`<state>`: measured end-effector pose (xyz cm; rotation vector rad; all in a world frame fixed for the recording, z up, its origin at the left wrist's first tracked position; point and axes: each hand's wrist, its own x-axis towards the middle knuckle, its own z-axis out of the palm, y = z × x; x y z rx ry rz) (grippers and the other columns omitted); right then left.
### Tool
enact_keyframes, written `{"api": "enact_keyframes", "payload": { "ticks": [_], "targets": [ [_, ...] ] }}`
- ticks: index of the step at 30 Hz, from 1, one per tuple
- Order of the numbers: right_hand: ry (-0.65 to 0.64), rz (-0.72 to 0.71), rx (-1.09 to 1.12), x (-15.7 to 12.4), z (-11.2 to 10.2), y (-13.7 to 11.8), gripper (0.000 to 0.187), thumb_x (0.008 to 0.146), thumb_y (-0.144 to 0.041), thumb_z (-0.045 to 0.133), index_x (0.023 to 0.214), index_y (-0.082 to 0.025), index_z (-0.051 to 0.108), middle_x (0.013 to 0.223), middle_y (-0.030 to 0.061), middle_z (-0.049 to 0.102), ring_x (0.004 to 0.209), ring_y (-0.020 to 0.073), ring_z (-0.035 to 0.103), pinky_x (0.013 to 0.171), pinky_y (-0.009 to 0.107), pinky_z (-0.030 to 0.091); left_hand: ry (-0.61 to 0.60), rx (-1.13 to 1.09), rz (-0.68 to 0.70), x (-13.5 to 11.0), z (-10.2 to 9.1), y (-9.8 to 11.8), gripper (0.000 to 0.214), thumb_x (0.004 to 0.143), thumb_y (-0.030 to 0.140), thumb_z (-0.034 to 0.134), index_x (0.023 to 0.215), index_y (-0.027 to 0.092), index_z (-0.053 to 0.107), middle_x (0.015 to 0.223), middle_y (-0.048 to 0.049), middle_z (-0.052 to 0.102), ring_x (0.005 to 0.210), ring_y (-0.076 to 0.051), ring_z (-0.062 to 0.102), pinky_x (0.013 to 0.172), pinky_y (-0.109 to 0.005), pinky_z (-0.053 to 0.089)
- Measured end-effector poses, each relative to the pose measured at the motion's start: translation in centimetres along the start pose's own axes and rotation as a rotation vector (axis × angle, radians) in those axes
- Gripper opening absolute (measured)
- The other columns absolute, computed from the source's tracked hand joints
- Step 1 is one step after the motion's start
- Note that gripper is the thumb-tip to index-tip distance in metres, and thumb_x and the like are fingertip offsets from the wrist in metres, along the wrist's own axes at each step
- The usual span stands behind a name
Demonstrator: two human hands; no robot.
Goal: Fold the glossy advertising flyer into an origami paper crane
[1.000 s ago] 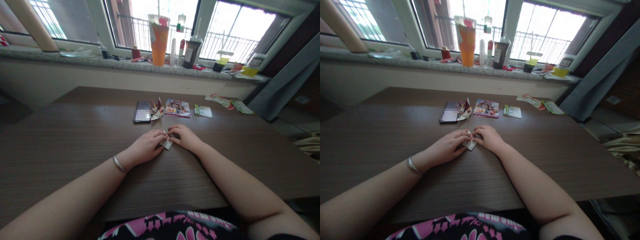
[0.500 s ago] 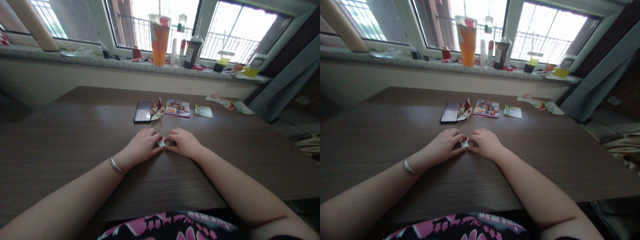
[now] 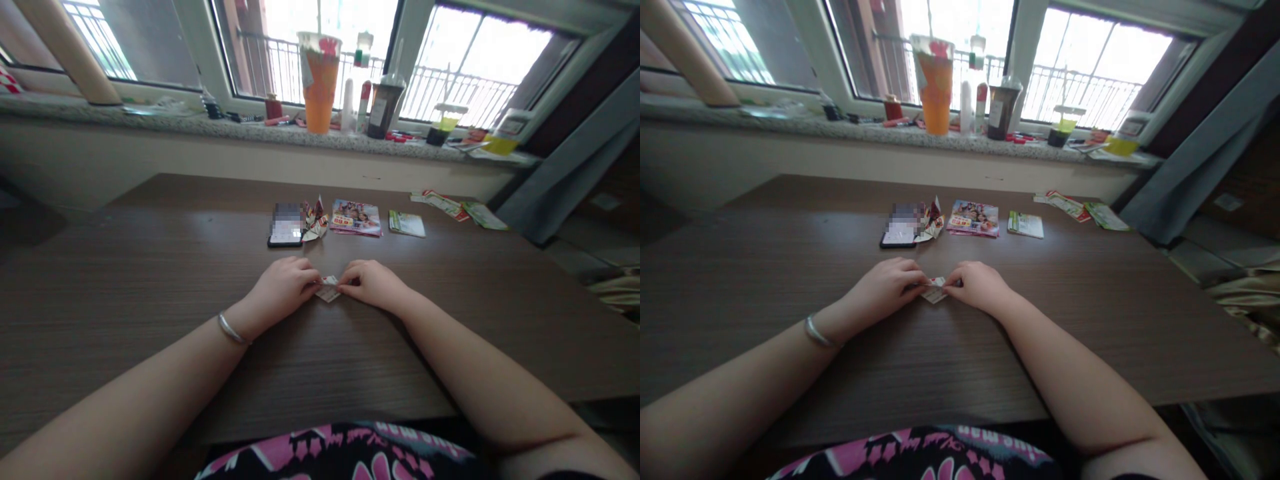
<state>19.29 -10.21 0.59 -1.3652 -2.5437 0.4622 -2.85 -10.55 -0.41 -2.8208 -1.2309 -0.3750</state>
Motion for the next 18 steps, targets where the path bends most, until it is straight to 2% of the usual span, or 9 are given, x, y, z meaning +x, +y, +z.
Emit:
{"api": "enact_keyframes", "payload": {
  "ticks": [5, 13, 18],
  "targets": [
    [0.008, 0.093, -0.010, 0.0, -0.1, -0.3, 0.010, 0.083, -0.029, 0.063, 0.083, -0.023, 0.072, 0.082, 0.0012, 0.071, 0.073, 0.0150, 0.062, 0.063, 0.024, 0.040, 0.009, -0.040, -0.022, 0.2, -0.1, 0.1, 0.017, 0.090, 0.029, 0.056, 0.083, 0.019, 0.068, 0.086, -0.0055, 0.064, 0.082, -0.019, 0.057, 0.073, -0.030, 0.044],
    [0.024, 0.100, -0.040, 0.0, 0.2, -0.4, 0.009, 0.083, -0.029, 0.061, 0.081, -0.023, 0.068, 0.080, 0.0005, 0.070, 0.073, 0.0154, 0.060, 0.061, 0.025, 0.037, 0.006, -0.067, -0.072, 0.4, 0.2, 0.0, 0.018, 0.087, 0.030, 0.059, 0.078, 0.019, 0.068, 0.079, -0.0049, 0.065, 0.081, -0.019, 0.057, 0.076, -0.031, 0.044],
    [0.039, 0.121, -0.106, -0.4, -0.1, -1.2, 0.016, 0.082, -0.029, 0.060, 0.095, -0.025, 0.068, 0.086, 0.0011, 0.070, 0.079, 0.0178, 0.062, 0.064, 0.026, 0.041, 0.011, -0.013, -0.008, 0.3, -0.4, 0.4, 0.016, 0.087, 0.026, 0.058, 0.082, 0.019, 0.071, 0.081, -0.0051, 0.067, 0.080, -0.019, 0.059, 0.075, -0.031, 0.044]
  ]
}}
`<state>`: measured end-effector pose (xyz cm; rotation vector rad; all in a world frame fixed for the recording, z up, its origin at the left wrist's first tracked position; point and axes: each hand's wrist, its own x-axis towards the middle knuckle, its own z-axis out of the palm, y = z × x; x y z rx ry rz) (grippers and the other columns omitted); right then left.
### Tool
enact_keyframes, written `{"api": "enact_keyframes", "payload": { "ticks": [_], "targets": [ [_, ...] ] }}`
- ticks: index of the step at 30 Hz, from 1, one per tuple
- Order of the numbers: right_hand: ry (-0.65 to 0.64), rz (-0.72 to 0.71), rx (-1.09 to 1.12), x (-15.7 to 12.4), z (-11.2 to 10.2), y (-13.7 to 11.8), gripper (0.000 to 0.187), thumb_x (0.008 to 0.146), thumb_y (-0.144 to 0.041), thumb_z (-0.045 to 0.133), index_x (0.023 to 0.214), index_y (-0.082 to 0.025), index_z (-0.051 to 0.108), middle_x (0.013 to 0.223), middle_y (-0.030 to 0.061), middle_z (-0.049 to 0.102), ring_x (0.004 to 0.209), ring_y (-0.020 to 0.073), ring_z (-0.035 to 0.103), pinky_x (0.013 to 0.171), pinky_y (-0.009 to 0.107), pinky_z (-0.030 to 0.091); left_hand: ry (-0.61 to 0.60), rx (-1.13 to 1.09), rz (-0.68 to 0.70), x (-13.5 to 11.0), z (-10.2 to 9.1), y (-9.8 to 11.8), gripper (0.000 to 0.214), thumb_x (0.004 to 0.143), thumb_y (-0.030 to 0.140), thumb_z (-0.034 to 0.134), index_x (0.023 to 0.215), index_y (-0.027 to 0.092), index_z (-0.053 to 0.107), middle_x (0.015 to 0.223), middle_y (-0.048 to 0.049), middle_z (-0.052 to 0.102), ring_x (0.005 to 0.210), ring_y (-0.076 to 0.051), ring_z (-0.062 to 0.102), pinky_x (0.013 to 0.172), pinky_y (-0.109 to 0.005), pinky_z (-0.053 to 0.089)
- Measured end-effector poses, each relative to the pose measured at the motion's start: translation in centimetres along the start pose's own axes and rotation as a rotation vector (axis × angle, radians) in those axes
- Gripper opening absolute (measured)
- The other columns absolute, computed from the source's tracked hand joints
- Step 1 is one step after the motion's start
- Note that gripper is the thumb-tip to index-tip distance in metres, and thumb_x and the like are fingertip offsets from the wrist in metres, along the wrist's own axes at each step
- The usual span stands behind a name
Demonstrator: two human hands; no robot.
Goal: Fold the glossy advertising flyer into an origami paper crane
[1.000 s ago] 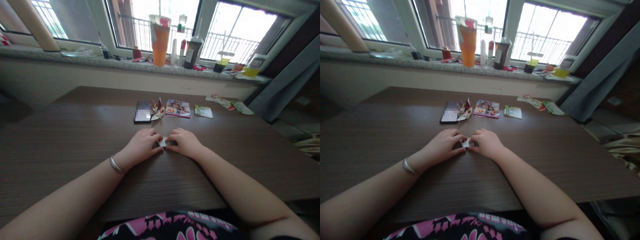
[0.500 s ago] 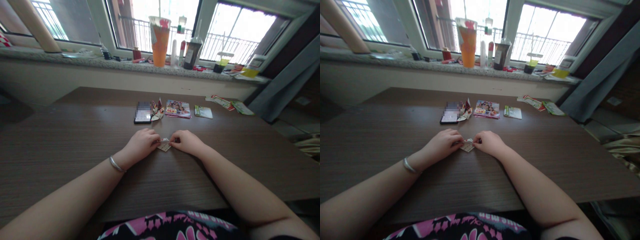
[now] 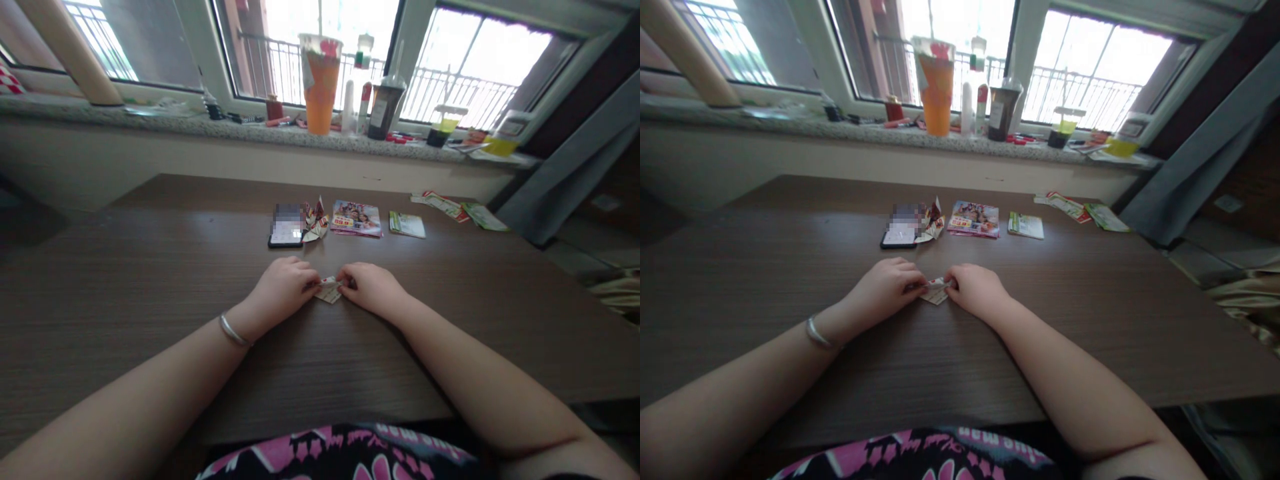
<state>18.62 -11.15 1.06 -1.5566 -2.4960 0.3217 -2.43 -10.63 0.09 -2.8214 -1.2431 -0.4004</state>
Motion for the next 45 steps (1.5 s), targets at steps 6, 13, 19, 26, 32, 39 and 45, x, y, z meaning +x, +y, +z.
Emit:
{"api": "enact_keyframes", "payload": {
  "ticks": [6, 13, 19, 26, 32, 39, 45],
  "targets": [
    [0.039, -0.032, 0.035, -0.1, 0.6, 0.0, 0.024, 0.082, -0.029, 0.058, 0.104, -0.023, 0.068, 0.093, 0.0044, 0.067, 0.083, 0.0179, 0.061, 0.071, 0.026, 0.044, -0.016, 0.035, 0.006, 0.0, -0.3, 0.4, 0.016, 0.088, 0.024, 0.056, 0.082, 0.018, 0.070, 0.083, -0.0055, 0.068, 0.078, -0.020, 0.060, 0.072, -0.031, 0.045],
    [0.070, -0.041, 0.175, 0.3, 1.2, 0.6, 0.023, 0.079, -0.027, 0.064, 0.101, -0.020, 0.068, 0.098, 0.0046, 0.063, 0.080, 0.0144, 0.059, 0.073, 0.025, 0.045, 0.005, -0.110, -0.091, -0.1, 0.4, 0.1, 0.009, 0.086, 0.023, 0.059, 0.092, 0.019, 0.064, 0.082, -0.0037, 0.066, 0.076, -0.019, 0.061, 0.069, -0.028, 0.046],
    [0.074, -0.026, 0.173, -0.2, 0.6, -0.2, 0.021, 0.077, -0.020, 0.064, 0.098, -0.021, 0.065, 0.089, 0.0022, 0.065, 0.072, 0.0133, 0.057, 0.065, 0.024, 0.041, 0.009, -0.145, -0.092, -0.2, 0.1, 0.3, 0.010, 0.086, 0.020, 0.057, 0.093, 0.019, 0.063, 0.084, -0.0037, 0.066, 0.078, -0.019, 0.061, 0.071, -0.029, 0.047],
    [0.085, -0.091, 0.227, 0.0, 1.1, -0.1, 0.016, 0.076, -0.011, 0.059, 0.090, -0.019, 0.063, 0.076, -0.0004, 0.064, 0.066, 0.0118, 0.054, 0.061, 0.022, 0.037, 0.050, -0.207, -0.052, -0.2, 0.8, 0.2, 0.017, 0.085, 0.017, 0.058, 0.100, 0.019, 0.065, 0.097, -0.0056, 0.061, 0.086, -0.018, 0.060, 0.079, -0.029, 0.048],
    [0.099, -0.181, 0.140, 0.1, 1.5, 0.1, 0.012, 0.081, -0.020, 0.062, 0.091, -0.018, 0.068, 0.085, 0.0035, 0.066, 0.078, 0.0153, 0.057, 0.070, 0.025, 0.040, 0.028, -0.194, -0.059, -0.1, 1.1, 0.2, 0.008, 0.083, 0.015, 0.059, 0.085, 0.017, 0.066, 0.085, -0.0049, 0.062, 0.084, -0.020, 0.058, 0.078, -0.031, 0.046],
    [0.078, -0.171, 0.045, 0.1, 1.3, -0.4, 0.010, 0.085, -0.024, 0.060, 0.088, -0.018, 0.068, 0.088, 0.0048, 0.064, 0.083, 0.0162, 0.058, 0.072, 0.025, 0.040, -0.004, -0.171, -0.065, 0.0, 0.6, 0.6, 0.006, 0.083, 0.016, 0.058, 0.079, 0.017, 0.063, 0.083, -0.0040, 0.060, 0.080, -0.018, 0.056, 0.074, -0.029, 0.045],
    [0.076, -0.186, -0.013, 0.1, 1.0, -0.5, 0.009, 0.085, -0.023, 0.058, 0.081, -0.019, 0.065, 0.086, 0.0037, 0.063, 0.080, 0.0155, 0.058, 0.069, 0.024, 0.039, -0.083, -0.086, -0.085, -0.1, 0.0, 0.7, 0.011, 0.086, 0.019, 0.054, 0.079, 0.017, 0.062, 0.083, -0.0048, 0.061, 0.081, -0.019, 0.057, 0.075, -0.029, 0.045]
  ]
}}
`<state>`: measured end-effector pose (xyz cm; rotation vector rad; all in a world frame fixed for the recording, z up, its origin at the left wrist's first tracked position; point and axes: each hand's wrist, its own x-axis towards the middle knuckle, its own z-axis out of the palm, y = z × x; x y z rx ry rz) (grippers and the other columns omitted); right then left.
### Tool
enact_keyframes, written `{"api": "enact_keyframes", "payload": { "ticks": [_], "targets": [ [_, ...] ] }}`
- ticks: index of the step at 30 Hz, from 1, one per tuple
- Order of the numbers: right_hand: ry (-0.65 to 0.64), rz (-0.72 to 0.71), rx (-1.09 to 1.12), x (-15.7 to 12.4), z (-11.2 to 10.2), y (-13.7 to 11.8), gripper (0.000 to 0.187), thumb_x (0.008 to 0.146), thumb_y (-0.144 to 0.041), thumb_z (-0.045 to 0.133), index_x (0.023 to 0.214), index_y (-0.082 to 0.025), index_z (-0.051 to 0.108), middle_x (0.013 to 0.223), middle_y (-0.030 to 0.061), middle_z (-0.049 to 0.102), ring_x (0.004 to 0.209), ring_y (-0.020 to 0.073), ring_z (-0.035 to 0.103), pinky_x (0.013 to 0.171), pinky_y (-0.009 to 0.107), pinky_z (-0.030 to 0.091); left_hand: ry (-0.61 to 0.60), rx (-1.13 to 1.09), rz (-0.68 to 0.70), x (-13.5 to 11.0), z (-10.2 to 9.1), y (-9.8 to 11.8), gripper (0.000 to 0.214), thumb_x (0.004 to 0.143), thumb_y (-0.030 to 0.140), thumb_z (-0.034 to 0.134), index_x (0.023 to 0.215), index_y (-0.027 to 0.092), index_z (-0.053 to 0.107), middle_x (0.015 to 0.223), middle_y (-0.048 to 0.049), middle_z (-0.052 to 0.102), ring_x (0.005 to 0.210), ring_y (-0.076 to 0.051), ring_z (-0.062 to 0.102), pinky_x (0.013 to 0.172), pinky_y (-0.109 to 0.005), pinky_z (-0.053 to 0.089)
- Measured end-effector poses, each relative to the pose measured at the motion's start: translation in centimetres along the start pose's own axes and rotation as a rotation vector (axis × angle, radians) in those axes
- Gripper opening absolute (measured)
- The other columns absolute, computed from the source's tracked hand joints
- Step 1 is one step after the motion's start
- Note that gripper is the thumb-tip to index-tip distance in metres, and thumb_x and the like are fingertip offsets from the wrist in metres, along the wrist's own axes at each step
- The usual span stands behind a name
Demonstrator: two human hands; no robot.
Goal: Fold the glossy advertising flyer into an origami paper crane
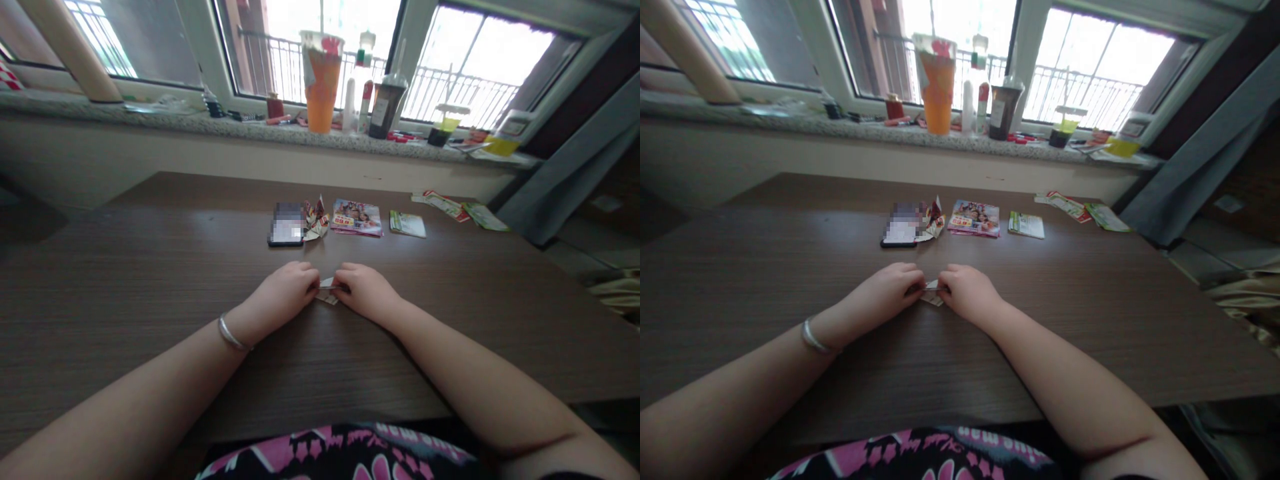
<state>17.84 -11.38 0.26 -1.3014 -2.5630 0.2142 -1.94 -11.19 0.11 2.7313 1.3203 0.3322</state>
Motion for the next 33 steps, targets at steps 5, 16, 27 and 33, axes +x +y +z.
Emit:
{"api": "enact_keyframes", "payload": {
  "ticks": [5, 16, 27, 33],
  "targets": [
    [-0.037, 0.023, -0.052, 0.0, -0.3, -0.1, 0.012, 0.086, -0.024, 0.055, 0.080, -0.019, 0.065, 0.085, 0.0036, 0.064, 0.079, 0.0158, 0.059, 0.068, 0.025, 0.039, -0.072, 0.138, -0.051, -0.3, -1.0, 0.1, 0.019, 0.090, 0.024, 0.049, 0.082, 0.017, 0.064, 0.085, -0.0073, 0.064, 0.080, -0.020, 0.061, 0.072, -0.030, 0.046],
    [-0.165, 0.160, -0.247, -0.4, -1.8, -0.5, 0.015, 0.082, -0.027, 0.053, 0.083, -0.023, 0.067, 0.090, 0.0031, 0.071, 0.081, 0.0194, 0.065, 0.061, 0.025, 0.043, -0.090, 0.331, -0.093, -0.6, -1.2, 0.1, 0.014, 0.083, 0.022, 0.052, 0.082, 0.017, 0.065, 0.087, -0.0082, 0.068, 0.078, -0.024, 0.065, 0.061, -0.031, 0.044],
    [-0.200, 0.160, -0.301, -0.5, -2.4, -1.1, 0.019, 0.087, -0.023, 0.048, 0.087, -0.019, 0.067, 0.095, 0.0073, 0.071, 0.086, 0.0210, 0.067, 0.067, 0.027, 0.047, -0.096, 0.357, -0.095, -0.8, -1.3, 0.6, 0.010, 0.081, 0.016, 0.053, 0.083, 0.017, 0.063, 0.088, -0.0085, 0.067, 0.082, -0.026, 0.066, 0.062, -0.034, 0.045],
    [-0.220, 0.164, -0.280, -0.5, -2.3, -0.9, 0.018, 0.085, -0.023, 0.050, 0.087, -0.019, 0.068, 0.095, 0.0091, 0.071, 0.086, 0.0232, 0.067, 0.067, 0.029, 0.048, -0.060, 0.342, -0.069, -0.8, -1.2, 0.6, 0.009, 0.081, 0.016, 0.053, 0.081, 0.017, 0.062, 0.084, -0.0085, 0.067, 0.078, -0.027, 0.066, 0.059, -0.034, 0.043]
  ]
}}
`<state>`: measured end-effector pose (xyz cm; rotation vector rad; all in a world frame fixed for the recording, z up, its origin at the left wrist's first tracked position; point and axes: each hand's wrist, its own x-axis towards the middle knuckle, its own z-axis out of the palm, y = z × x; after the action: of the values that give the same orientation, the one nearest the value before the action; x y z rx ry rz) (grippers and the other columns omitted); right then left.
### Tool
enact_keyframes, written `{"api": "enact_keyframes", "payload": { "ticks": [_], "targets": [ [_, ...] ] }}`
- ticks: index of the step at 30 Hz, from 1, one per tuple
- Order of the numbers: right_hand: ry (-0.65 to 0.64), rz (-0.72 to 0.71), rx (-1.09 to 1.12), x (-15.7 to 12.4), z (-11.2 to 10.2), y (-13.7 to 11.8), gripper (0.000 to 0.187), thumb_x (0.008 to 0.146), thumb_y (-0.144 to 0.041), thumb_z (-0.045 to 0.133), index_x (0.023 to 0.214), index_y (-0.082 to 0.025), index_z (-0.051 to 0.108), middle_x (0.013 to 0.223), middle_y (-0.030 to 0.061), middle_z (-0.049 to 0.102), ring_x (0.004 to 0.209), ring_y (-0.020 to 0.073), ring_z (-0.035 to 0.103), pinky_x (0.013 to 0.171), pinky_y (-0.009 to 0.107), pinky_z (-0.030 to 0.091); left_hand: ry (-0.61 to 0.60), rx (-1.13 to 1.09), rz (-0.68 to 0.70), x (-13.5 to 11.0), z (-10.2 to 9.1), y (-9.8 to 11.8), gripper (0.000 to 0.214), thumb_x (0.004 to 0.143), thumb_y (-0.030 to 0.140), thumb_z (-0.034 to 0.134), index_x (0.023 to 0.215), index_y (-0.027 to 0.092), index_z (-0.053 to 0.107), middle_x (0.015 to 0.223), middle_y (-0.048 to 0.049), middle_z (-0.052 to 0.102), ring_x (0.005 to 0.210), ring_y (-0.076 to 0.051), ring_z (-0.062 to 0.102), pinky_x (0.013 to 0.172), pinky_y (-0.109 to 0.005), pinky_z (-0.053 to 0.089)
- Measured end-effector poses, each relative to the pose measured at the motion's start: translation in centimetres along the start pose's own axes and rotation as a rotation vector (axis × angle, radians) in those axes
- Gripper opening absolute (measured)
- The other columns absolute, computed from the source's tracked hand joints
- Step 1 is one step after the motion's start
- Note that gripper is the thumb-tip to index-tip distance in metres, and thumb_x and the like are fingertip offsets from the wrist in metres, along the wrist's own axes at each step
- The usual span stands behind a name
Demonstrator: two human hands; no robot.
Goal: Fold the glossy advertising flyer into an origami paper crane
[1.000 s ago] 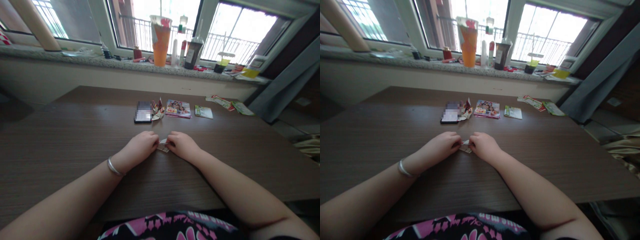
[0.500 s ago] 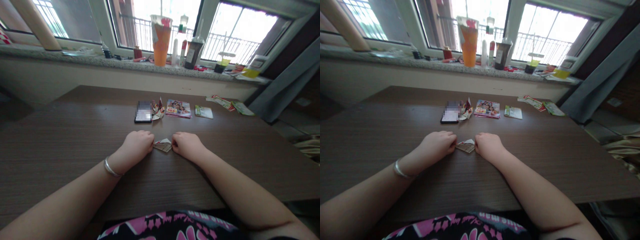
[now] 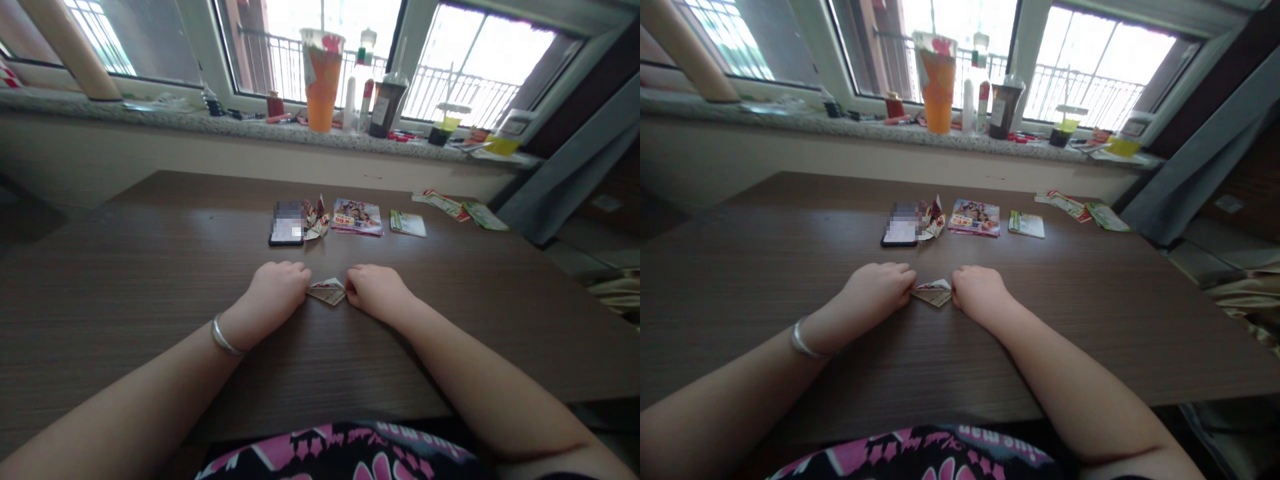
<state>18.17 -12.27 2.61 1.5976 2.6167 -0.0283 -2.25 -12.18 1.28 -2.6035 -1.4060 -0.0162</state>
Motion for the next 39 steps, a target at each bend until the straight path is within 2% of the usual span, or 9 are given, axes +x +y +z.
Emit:
{"api": "enact_keyframes", "payload": {
  "ticks": [11, 15, 20, 22, 25, 28, 32, 35, 39],
  "targets": [
    [0.037, -0.016, -0.031, 0.0, 0.4, -0.1, 0.019, 0.089, -0.021, 0.046, 0.093, -0.017, 0.064, 0.096, 0.0111, 0.069, 0.087, 0.0231, 0.065, 0.068, 0.030, 0.046, 0.044, -0.048, 0.034, 0.0, 0.6, -0.2, 0.010, 0.081, 0.016, 0.052, 0.082, 0.019, 0.061, 0.083, -0.0060, 0.063, 0.077, -0.022, 0.062, 0.062, -0.031, 0.044],
    [0.094, -0.011, 0.084, 0.6, 1.2, 0.9, 0.014, 0.087, -0.026, 0.051, 0.087, -0.019, 0.063, 0.094, 0.0065, 0.067, 0.081, 0.0195, 0.063, 0.065, 0.027, 0.043, 0.083, -0.163, 0.078, 0.3, 0.9, -0.1, 0.012, 0.086, 0.019, 0.049, 0.084, 0.019, 0.061, 0.090, -0.0061, 0.060, 0.085, -0.020, 0.058, 0.072, -0.030, 0.046],
    [0.182, -0.078, 0.319, 1.7, 2.7, 2.4, 0.007, 0.082, -0.023, 0.057, 0.082, -0.018, 0.062, 0.087, 0.0032, 0.063, 0.082, 0.0149, 0.058, 0.072, 0.024, 0.042, 0.119, -0.347, 0.108, 0.8, 1.6, -0.4, 0.015, 0.088, 0.021, 0.049, 0.079, 0.017, 0.060, 0.089, -0.0061, 0.058, 0.086, -0.018, 0.056, 0.081, -0.030, 0.046],
    [0.229, -0.115, 0.415, 2.0, 3.1, 2.8, 0.005, 0.080, -0.017, 0.058, 0.082, -0.017, 0.062, 0.087, 0.0027, 0.062, 0.077, 0.0126, 0.056, 0.072, 0.023, 0.041, 0.126, -0.398, 0.103, 1.0, 1.8, -0.5, 0.011, 0.086, 0.020, 0.051, 0.078, 0.017, 0.058, 0.086, -0.0053, 0.059, 0.085, -0.019, 0.055, 0.080, -0.031, 0.045],
    [0.259, -0.123, 0.529, 2.2, 3.5, 2.9, 0.006, 0.078, -0.014, 0.059, 0.084, -0.017, 0.061, 0.080, 0.0002, 0.061, 0.071, 0.0115, 0.054, 0.068, 0.022, 0.040, 0.137, -0.463, 0.026, 1.1, 2.1, -0.7, 0.004, 0.084, 0.020, 0.053, 0.081, 0.018, 0.055, 0.080, -0.0033, 0.059, 0.077, -0.018, 0.055, 0.071, -0.029, 0.045],
    [0.267, -0.168, 0.541, 2.3, 3.5, 2.9, 0.008, 0.079, -0.010, 0.056, 0.081, -0.017, 0.061, 0.077, -0.0005, 0.060, 0.073, 0.0126, 0.053, 0.068, 0.022, 0.040, 0.143, -0.507, 0.034, 1.2, 2.4, -0.8, 0.008, 0.084, 0.017, 0.049, 0.083, 0.019, 0.057, 0.080, -0.0025, 0.059, 0.077, -0.018, 0.054, 0.069, -0.028, 0.044],
    [0.264, -0.292, 0.517, 2.1, 3.4, 2.7, 0.022, 0.083, -0.006, 0.047, 0.086, -0.018, 0.066, 0.089, 0.0035, 0.061, 0.088, 0.0148, 0.056, 0.081, 0.025, 0.042, 0.165, -0.603, 0.097, 1.3, 2.9, -1.1, 0.022, 0.086, 0.014, 0.043, 0.086, 0.020, 0.064, 0.089, -0.0034, 0.062, 0.086, -0.018, 0.056, 0.079, -0.030, 0.045],
    [0.265, -0.286, 0.541, 1.9, 3.3, 2.7, 0.028, 0.081, -0.006, 0.048, 0.096, -0.019, 0.068, 0.098, 0.0047, 0.062, 0.092, 0.0150, 0.057, 0.084, 0.026, 0.042, 0.167, -0.715, 0.036, 1.4, 3.0, -1.2, 0.022, 0.084, 0.017, 0.044, 0.086, 0.019, 0.066, 0.089, -0.0036, 0.064, 0.085, -0.017, 0.058, 0.079, -0.029, 0.045],
    [0.311, -0.231, 0.655, 1.7, 3.4, 2.5, 0.025, 0.077, -0.011, 0.058, 0.099, -0.019, 0.067, 0.093, 0.0027, 0.062, 0.083, 0.0133, 0.056, 0.077, 0.024, 0.043, 0.097, -0.898, -0.180, 1.7, 2.7, -1.4, 0.021, 0.080, 0.022, 0.045, 0.085, 0.016, 0.065, 0.077, -0.0014, 0.064, 0.069, -0.015, 0.057, 0.064, -0.027, 0.045]
  ]
}}
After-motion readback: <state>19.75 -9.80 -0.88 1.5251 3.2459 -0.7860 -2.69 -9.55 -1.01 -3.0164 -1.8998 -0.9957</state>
